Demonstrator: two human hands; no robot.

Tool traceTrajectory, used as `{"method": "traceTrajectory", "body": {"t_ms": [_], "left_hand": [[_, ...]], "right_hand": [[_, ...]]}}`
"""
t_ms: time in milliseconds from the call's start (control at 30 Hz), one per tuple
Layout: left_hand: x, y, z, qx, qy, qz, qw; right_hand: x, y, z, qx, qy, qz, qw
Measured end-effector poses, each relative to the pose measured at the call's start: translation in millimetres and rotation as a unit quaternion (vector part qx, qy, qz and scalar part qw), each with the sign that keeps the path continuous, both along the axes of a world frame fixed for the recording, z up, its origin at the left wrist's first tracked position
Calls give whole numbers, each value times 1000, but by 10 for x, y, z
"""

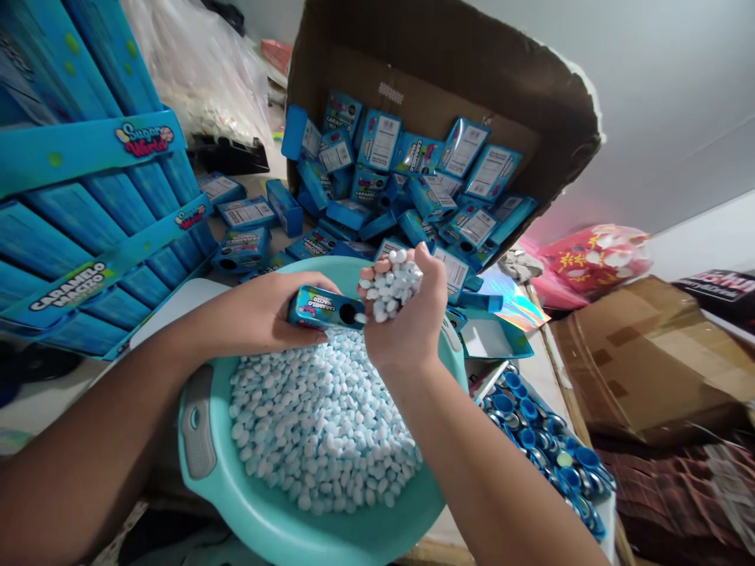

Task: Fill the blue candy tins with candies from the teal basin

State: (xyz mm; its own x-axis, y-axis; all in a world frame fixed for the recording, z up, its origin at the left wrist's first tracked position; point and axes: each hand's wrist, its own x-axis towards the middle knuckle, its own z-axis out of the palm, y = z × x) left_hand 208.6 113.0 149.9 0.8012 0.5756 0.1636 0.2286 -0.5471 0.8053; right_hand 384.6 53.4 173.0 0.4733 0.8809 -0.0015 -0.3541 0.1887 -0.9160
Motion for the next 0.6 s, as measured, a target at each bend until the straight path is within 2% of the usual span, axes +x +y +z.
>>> {"method": "traceTrajectory", "body": {"t_ms": [100, 267, 433, 600], "left_hand": [[0, 0, -10, -4, 1, -2, 1000], [-1, -3, -17, -1, -2, -3, 1000], [1, -3, -1, 5, 4, 0, 1000], [2, -6, 9, 2, 12, -2, 1000]], "right_hand": [[-6, -8, -8, -5, -58, 13, 998], [-36, -25, 9, -4, -12, -7, 1000], [5, -32, -6, 7, -28, 15, 999], [-28, -51, 5, 11, 62, 4, 998]]}}
